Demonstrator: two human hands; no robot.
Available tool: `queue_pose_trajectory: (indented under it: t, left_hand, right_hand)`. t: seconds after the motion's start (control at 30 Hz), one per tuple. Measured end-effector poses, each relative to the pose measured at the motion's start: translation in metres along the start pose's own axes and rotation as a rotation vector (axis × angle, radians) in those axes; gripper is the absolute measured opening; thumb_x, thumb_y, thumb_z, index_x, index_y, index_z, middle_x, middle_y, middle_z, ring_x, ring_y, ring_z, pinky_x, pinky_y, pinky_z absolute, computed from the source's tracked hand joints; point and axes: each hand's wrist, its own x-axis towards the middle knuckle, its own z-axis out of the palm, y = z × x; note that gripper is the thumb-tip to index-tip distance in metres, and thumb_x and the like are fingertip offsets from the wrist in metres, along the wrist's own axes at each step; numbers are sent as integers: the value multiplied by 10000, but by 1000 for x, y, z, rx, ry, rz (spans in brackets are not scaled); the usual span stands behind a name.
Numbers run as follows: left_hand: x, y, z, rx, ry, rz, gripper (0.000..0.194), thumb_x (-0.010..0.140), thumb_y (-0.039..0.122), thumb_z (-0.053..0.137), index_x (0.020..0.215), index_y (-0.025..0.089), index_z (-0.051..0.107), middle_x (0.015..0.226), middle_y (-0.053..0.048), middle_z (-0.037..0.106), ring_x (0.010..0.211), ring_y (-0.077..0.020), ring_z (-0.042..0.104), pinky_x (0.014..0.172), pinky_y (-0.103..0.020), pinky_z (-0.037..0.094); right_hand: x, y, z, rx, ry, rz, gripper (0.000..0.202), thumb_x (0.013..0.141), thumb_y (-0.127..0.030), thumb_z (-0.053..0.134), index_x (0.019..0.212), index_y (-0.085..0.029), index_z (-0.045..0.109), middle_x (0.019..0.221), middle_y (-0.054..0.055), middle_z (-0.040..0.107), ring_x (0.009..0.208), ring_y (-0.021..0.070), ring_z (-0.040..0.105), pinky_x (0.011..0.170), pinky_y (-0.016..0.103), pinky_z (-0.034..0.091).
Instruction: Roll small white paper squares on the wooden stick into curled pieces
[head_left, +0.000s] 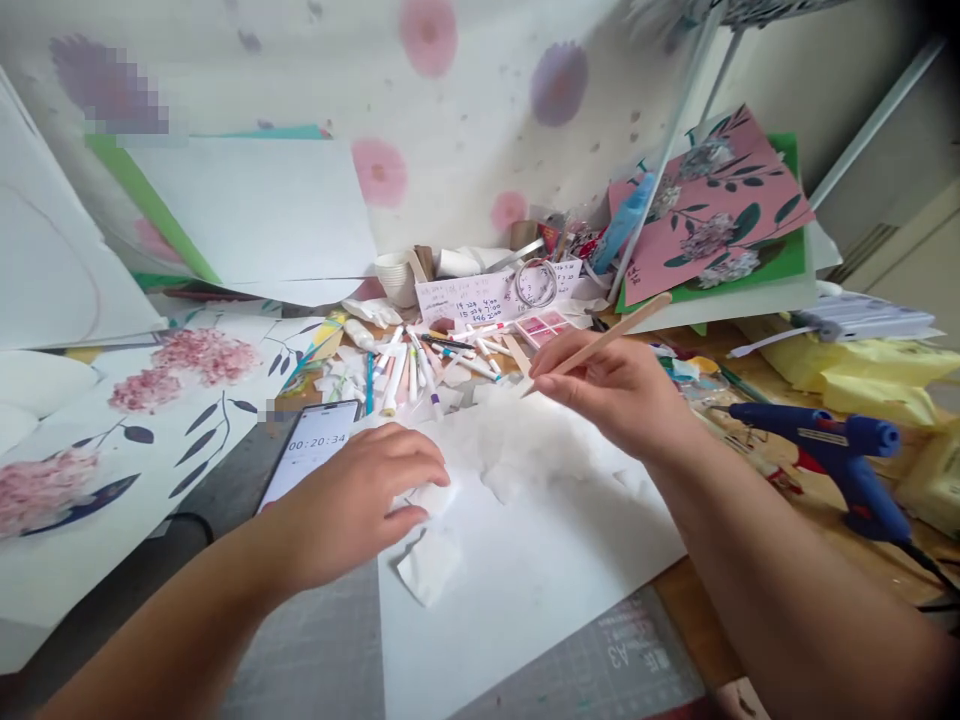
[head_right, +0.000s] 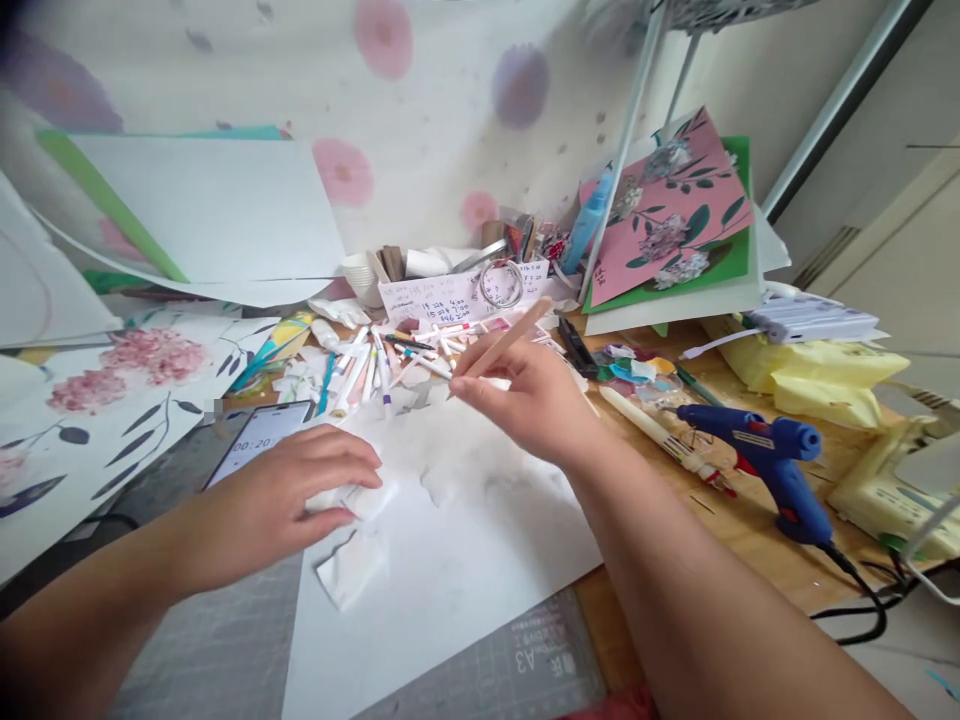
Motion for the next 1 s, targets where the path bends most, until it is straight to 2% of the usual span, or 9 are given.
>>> queue_pose_trajectory:
  t: [0.13,0.23,0.33,0.47,0.57,0.63,0.73,0.83,1.0]
  left_hand:
    - [1,1,8,14,-37,28,334,749,98,678,1022,281,738,1076,-31,743,1051,-281,613,959,-446,397]
    - [5,1,13,36,-12,28,225,765,102,653,901,254,746,974,-39,752,1020,-288,607,1058,-538,276]
    - [7,1,16,37,26,28,214,801,91,593,769,259,721,878,-11,755,996,-269,614,1110,-549,179]
    - [7,5,14,-13,101,-3,207,821,110,564,719,251,675,821,5,748,936,-253,631,1053,-507,282]
    - [3,12,8,-69,198,-85,154,866,171,533,798,245,649,846,-3,741,870,-234,650,864,-399,440]
    - [0,18,5,-176,274,-185,133,901,222,509,829,247,618,828,3,721,796,-210,658,720,-327,471]
    - [-4,24,4,-495,354,-317,114,910,282,517,810,253,565,705,36,648,679,-182,640,605,-279,451]
    - [-3,25,5,-752,397,-357,91,903,295,536,824,251,546,672,46,645,669,-175,657,611,-276,454]
    - [0,27,5,-985,445,-343,77,904,243,550,827,242,549,684,62,669,648,-150,703,664,-281,475]
  right_hand:
    - [-4,-7,13,-24,-119,-97,92,840,-201,711,750,-212,695,827,17,707,838,186,661,791,344,508]
    - [-5,-8,16,-28,-120,-162,122,870,-184,688,759,-234,683,830,6,701,824,182,669,757,345,523]
    - [-6,-5,19,14,-113,-191,139,877,-171,684,761,-248,685,825,-2,702,796,178,675,738,355,538]
    - [-8,-4,23,96,-113,-155,142,860,-154,705,764,-258,700,818,-4,704,797,176,678,770,370,550]
    - [-10,-7,26,181,-107,-122,127,853,-163,717,773,-262,716,808,-6,707,807,173,679,784,364,555]
    - [-11,-10,28,229,-131,-118,108,850,-161,716,786,-248,722,803,0,708,807,171,688,775,353,563]
    - [-12,-13,32,309,-161,-114,83,842,-161,721,774,-209,716,776,11,711,811,178,709,751,342,578]
    - [-11,-13,35,404,-161,-88,68,833,-168,734,771,-187,713,768,24,722,846,186,719,762,348,594]
    - [3,-18,32,545,-173,38,64,873,-225,711,820,-190,701,866,21,721,835,159,736,700,288,612]
